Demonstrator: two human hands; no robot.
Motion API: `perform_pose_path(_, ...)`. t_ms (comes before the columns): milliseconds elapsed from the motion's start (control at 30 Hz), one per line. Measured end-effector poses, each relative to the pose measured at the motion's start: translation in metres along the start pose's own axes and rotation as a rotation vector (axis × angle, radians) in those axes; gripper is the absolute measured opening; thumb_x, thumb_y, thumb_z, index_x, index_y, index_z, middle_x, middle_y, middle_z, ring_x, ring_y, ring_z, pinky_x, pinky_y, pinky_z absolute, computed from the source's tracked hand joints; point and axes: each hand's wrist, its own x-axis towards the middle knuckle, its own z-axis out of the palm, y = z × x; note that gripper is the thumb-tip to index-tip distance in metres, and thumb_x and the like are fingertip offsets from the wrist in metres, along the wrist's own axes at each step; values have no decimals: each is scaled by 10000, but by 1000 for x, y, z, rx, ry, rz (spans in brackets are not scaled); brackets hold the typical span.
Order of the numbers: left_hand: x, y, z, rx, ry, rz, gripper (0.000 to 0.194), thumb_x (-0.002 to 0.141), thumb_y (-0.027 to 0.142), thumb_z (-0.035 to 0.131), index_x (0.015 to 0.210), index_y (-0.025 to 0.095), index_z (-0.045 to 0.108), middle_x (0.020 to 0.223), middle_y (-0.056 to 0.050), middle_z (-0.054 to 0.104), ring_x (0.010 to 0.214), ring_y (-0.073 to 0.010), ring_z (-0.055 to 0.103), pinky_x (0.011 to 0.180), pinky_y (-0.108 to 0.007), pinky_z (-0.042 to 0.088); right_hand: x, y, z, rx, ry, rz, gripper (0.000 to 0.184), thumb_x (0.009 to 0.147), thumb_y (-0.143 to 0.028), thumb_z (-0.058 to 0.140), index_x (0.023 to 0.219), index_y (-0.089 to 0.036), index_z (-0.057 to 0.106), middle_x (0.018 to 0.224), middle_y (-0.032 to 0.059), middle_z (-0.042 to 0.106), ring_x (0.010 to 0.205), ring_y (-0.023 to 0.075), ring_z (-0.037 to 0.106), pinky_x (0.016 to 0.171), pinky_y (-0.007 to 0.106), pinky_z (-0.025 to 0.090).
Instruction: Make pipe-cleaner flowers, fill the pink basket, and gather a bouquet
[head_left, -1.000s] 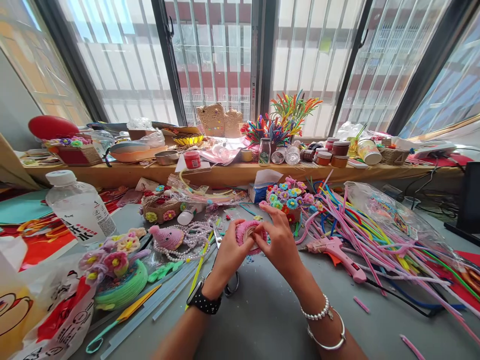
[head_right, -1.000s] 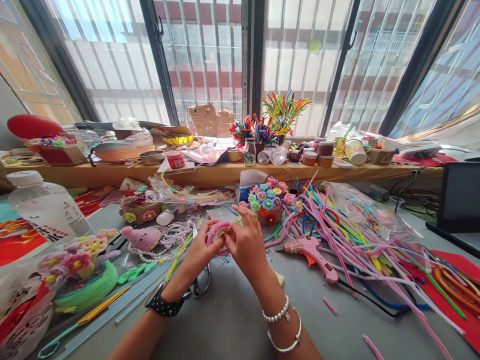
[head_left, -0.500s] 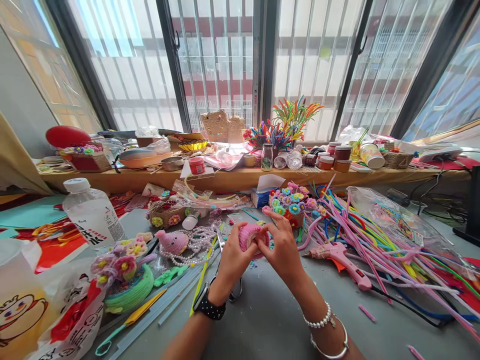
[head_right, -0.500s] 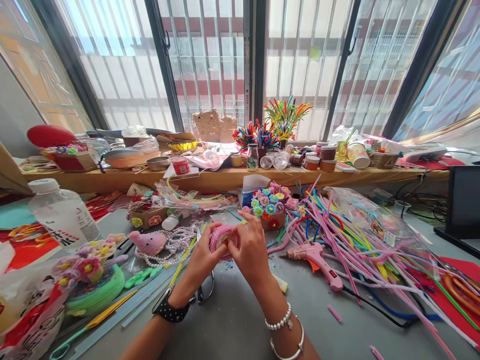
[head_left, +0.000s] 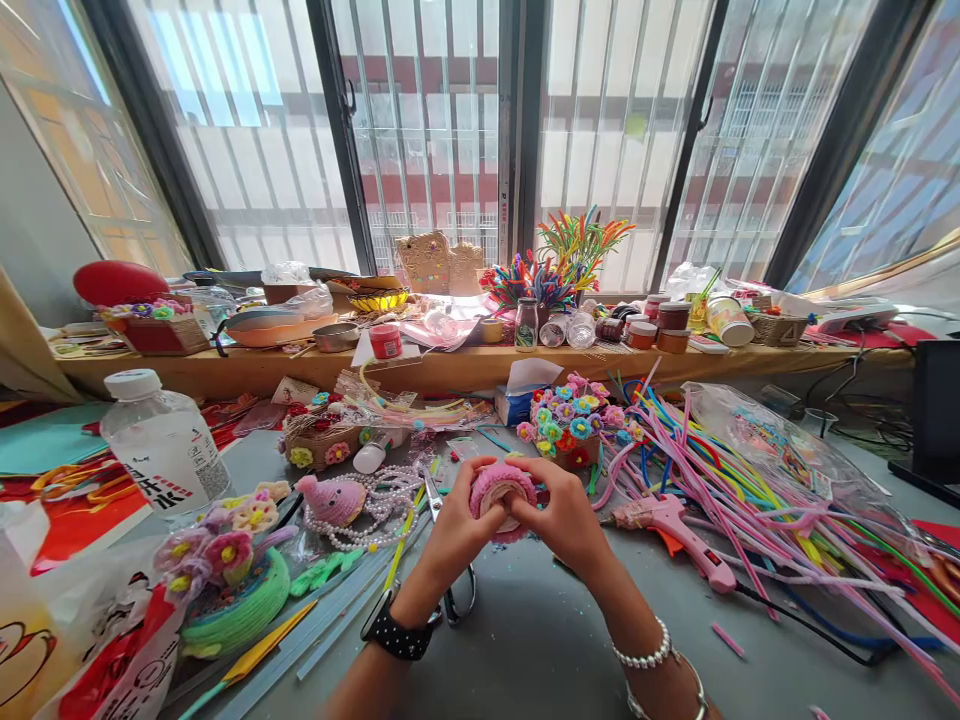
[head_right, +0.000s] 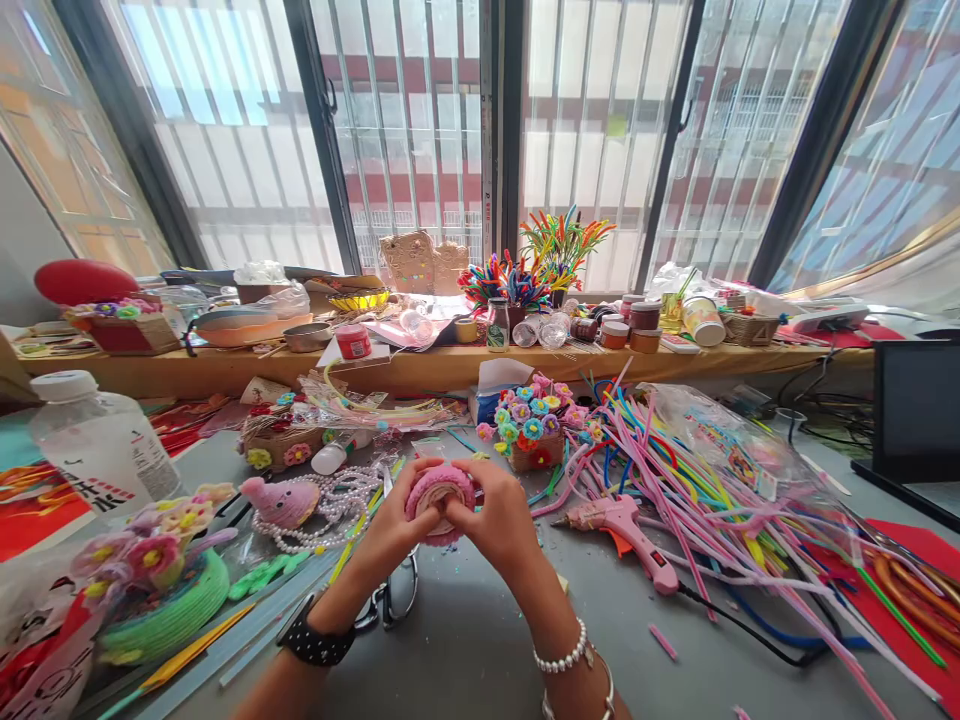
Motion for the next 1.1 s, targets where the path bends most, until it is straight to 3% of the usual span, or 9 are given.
perform_pose_path(133, 4, -7, -1, -144, -23, -116, 378, 635, 237, 519, 989, 152, 421, 933, -63, 556, 819, -175, 552, 731, -304, 434, 1, 2, -1, 6, 47, 74, 282, 644, -177, 522, 917, -178, 594, 881, 37, 632, 762, 162, 574, 718, 283, 452)
perform_pose_path(233, 5, -9, -1, -181, -56, -140, 387, 637, 254, 527, 993, 146, 419, 927, -74, 573, 827, -186, 560, 729, -311, 441, 1, 4, -1, 26, 8, 90, 286, 648, -192, 523, 928, -178, 581, 886, 34, 628, 758, 157, 575, 706, 273, 456)
perform_pose_path(467, 0, 0, 2, 122, -23, -60, 364, 605, 161, 498, 967, 176, 464, 874, -30, 582, 763, -162, 555, 707, -289, 434, 1, 5, 3, -89, -72, 57, 321, 605, -131, 507, 907, -183, 601, 868, 38, 644, 781, 183, 582, 719, 286, 444)
perform_pose_path(800, 0, -1, -1, 155, -80, -66, 381, 613, 165, 489, 989, 168, 433, 910, -38, 563, 793, -163, 540, 737, -292, 415, -1, 7, 8, -124, -62, 62, 348, 625, -123, 482, 936, -202, 614, 927, 52, 645, 832, 205, 582, 747, 306, 435)
perform_pose_path(967, 1, -6, 2, 206, -51, -58, 367, 615, 154, 482, 978, 159, 429, 918, -49, 554, 833, -181, 525, 777, -321, 394, -1, 9, 10, -121, -84, 82, 410, 641, -133, 476, 1037, -163, 577, 1002, 79, 619, 897, 211, 557, 799, 318, 410)
perform_pose_path(1100, 1, -9, 3, 212, -60, -31, 374, 630, 145, 471, 1000, 159, 418, 968, -61, 527, 878, -191, 504, 801, -338, 379, -1, 7, 10, -103, -92, 79, 400, 632, -121, 477, 1009, -191, 590, 991, 54, 623, 887, 198, 555, 795, 307, 408)
